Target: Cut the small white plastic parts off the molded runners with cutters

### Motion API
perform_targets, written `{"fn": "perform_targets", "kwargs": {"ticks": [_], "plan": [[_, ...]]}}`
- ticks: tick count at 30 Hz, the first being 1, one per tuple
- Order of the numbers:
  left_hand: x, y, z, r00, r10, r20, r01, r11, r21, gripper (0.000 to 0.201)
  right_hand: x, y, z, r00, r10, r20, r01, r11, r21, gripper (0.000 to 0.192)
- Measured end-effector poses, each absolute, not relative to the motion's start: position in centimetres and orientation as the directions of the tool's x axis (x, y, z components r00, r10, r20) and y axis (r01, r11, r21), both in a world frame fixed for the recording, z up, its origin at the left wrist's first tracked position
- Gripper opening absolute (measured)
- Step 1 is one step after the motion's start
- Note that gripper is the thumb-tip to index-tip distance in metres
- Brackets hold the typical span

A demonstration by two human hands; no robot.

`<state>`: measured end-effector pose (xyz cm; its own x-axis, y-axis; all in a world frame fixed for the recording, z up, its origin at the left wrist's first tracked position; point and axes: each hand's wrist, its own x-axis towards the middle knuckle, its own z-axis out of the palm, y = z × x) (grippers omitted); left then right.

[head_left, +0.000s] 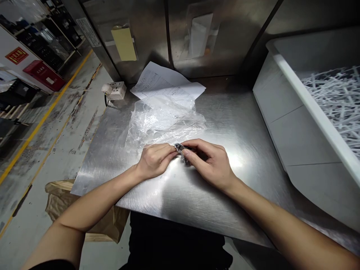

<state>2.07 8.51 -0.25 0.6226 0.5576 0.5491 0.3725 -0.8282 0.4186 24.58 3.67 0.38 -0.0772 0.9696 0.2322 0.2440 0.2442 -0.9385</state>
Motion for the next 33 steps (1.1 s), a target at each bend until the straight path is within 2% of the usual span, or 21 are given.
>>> {"fn": "perform_targets", "kwargs": {"ticks": [12, 18, 22, 25, 30, 33], "plan": [[2.2, 8.6, -0.1, 0.641, 0.516, 0.568, 0.376, -0.856, 0.354, 0.018, 24.4, 3.7, 0.3, -0.067, 0.976, 0.207, 0.206, 0.217, -0.954, 0.017], [2.3, 8.4, -0.1, 0.637, 0.550, 0.540, 0.408, -0.835, 0.369, 0.018, 24.3, 3.9, -0.1, -0.048, 0.992, 0.115, 0.140, 0.121, -0.983, 0.023], [2.1, 8.4, -0.3, 0.633, 0.580, 0.513, 0.411, -0.813, 0.412, 0.014, 24.8, 4.4, -0.2, -0.041, 0.996, 0.080, 0.147, 0.085, -0.985, 0.025], [1.8, 8.4, -0.3, 0.602, 0.613, 0.512, 0.401, -0.786, 0.470, 0.017, 25.3, 4.8, -0.1, -0.023, 0.994, 0.109, 0.163, 0.111, -0.980, 0.025], [1.3, 8.3, 0.0, 0.505, 0.753, 0.422, 0.411, -0.640, 0.649, 0.027, 25.6, 5.1, -0.2, -0.046, 0.987, 0.153, 0.189, 0.159, -0.969, 0.024], [1.2, 8.3, 0.0, 0.451, 0.798, 0.400, 0.413, -0.584, 0.699, 0.032, 25.6, 5.1, -0.4, -0.074, 0.984, 0.161, 0.210, 0.174, -0.962, 0.022]]}}
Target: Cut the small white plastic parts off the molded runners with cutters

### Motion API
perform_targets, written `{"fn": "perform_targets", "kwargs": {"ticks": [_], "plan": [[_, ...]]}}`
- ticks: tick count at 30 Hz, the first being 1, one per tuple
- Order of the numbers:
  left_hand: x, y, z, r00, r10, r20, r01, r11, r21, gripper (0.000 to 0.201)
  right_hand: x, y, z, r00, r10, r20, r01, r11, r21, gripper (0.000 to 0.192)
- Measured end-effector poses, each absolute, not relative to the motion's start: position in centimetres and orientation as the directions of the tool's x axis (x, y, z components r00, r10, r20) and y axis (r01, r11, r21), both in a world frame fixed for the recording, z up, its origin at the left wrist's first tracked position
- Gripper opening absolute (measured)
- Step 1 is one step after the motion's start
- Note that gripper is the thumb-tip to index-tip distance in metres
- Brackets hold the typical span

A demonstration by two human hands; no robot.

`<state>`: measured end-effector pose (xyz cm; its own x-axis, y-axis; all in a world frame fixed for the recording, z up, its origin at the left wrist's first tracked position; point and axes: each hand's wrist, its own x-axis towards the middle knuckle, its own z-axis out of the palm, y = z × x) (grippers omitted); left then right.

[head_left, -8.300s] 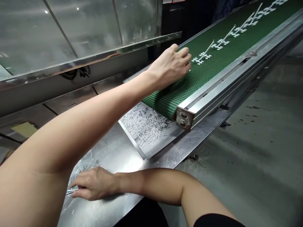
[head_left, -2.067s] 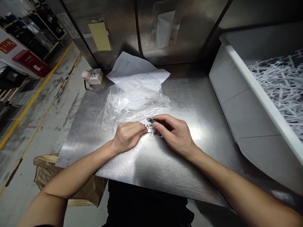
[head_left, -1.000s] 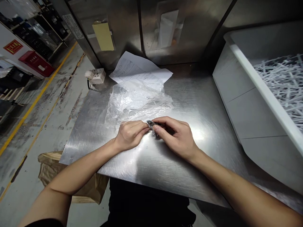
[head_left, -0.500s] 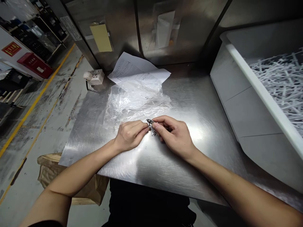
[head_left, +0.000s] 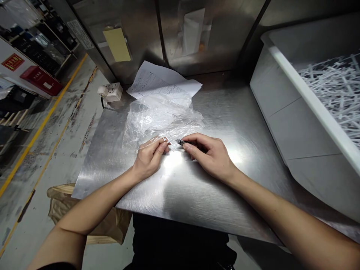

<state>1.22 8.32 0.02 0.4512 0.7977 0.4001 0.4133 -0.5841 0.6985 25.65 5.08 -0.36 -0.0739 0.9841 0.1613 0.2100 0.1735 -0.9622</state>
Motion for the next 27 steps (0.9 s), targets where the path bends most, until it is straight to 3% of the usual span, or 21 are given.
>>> {"fn": "perform_targets", "kwargs": {"ticks": [15, 27], "plan": [[1.42, 8.34, 0.12, 0.432, 0.795, 0.425, 0.442, -0.598, 0.669, 0.036, 25.59, 4.64, 0.06, -0.115, 0.978, 0.176, 0.302, 0.203, -0.932, 0.021], [1.26, 8.28, -0.07, 0.460, 0.786, 0.413, 0.433, -0.605, 0.668, 0.032, 25.47, 4.72, -0.19, -0.106, 0.953, 0.282, 0.341, 0.301, -0.891, 0.017]]}}
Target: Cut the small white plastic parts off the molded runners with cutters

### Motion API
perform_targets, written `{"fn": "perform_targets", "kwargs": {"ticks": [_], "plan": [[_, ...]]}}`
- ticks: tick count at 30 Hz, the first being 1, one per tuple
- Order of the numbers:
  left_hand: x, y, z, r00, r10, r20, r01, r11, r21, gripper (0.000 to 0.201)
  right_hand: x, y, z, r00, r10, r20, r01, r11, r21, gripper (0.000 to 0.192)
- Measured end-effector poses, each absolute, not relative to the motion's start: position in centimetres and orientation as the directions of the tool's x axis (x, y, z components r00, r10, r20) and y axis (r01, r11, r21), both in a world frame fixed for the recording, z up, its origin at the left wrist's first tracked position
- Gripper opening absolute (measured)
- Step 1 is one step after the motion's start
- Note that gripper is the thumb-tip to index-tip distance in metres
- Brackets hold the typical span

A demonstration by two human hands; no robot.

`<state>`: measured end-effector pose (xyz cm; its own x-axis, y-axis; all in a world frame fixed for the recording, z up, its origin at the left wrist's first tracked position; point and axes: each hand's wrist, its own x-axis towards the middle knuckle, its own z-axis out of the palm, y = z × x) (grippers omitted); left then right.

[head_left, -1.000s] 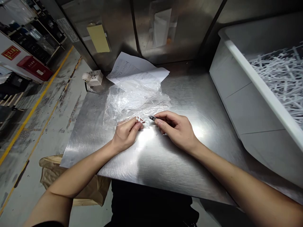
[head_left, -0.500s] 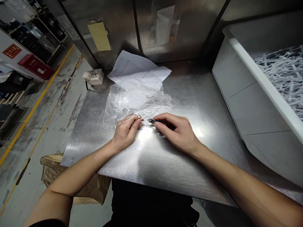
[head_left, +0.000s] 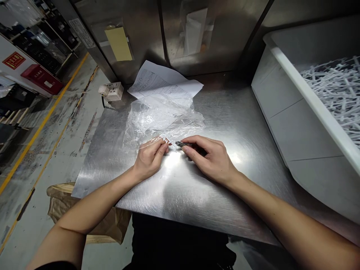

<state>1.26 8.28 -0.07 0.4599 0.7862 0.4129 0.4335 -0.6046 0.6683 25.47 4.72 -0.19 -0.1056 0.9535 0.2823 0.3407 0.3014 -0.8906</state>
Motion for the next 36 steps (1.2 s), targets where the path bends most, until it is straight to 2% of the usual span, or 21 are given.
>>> {"fn": "perform_targets", "kwargs": {"ticks": [4, 10, 14, 27, 36], "plan": [[1.34, 8.27, 0.16, 0.462, 0.780, 0.423, 0.445, -0.616, 0.650, 0.028, 25.52, 4.81, -0.28, -0.103, 0.941, 0.321, 0.345, 0.336, -0.876, 0.014], [1.30, 8.44, 0.62, 0.440, 0.715, 0.544, 0.500, -0.698, 0.513, 0.014, 25.70, 4.81, -0.33, -0.083, 0.938, 0.336, 0.342, 0.343, -0.875, 0.014], [0.98, 8.58, 0.61, 0.427, 0.679, 0.598, 0.501, -0.727, 0.469, 0.011, 25.71, 4.85, -0.31, -0.074, 0.934, 0.351, 0.355, 0.353, -0.866, 0.013], [0.90, 8.64, 0.60, 0.435, 0.706, 0.559, 0.520, -0.704, 0.484, 0.016, 25.56, 4.55, -0.20, -0.055, 0.974, 0.218, 0.286, 0.224, -0.932, 0.019], [0.87, 8.66, 0.57, 0.448, 0.687, 0.571, 0.513, -0.721, 0.465, 0.014, 25.32, 4.20, 0.22, -0.109, 0.962, 0.252, 0.246, 0.272, -0.930, 0.019]]}}
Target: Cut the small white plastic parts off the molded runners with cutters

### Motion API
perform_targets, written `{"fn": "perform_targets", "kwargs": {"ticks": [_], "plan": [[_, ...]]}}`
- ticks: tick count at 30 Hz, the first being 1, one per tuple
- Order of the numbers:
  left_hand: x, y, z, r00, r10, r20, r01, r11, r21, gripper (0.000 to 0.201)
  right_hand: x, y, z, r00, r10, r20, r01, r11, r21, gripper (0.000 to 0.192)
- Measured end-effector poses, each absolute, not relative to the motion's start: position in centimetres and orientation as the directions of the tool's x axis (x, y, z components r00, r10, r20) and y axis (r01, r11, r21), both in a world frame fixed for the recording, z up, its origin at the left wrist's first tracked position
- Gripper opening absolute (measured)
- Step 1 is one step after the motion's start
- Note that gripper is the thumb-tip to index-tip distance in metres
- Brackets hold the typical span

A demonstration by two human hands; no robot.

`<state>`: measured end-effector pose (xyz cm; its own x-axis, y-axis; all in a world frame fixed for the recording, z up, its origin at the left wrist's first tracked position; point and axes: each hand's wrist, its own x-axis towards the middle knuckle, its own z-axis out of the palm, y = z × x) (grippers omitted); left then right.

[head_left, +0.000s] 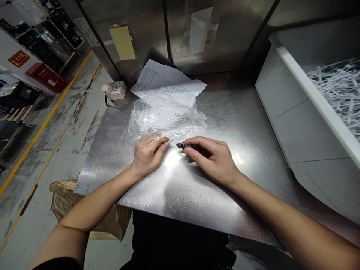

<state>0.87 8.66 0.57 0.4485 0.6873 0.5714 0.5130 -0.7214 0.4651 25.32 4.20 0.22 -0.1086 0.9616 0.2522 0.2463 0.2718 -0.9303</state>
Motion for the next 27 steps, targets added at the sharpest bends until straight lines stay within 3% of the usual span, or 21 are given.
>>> {"fn": "perform_targets", "kwargs": {"ticks": [19, 27], "plan": [[0.75, 8.79, 0.13, 0.427, 0.672, 0.605, 0.501, -0.733, 0.460, 0.012, 25.46, 4.14, 0.14, -0.133, 0.955, 0.267, 0.273, 0.294, -0.916, 0.018], [0.86, 8.63, 0.18, 0.438, 0.714, 0.546, 0.534, -0.695, 0.481, 0.017, 25.20, 4.27, -0.03, -0.114, 0.974, 0.193, 0.245, 0.216, -0.945, 0.018]]}}
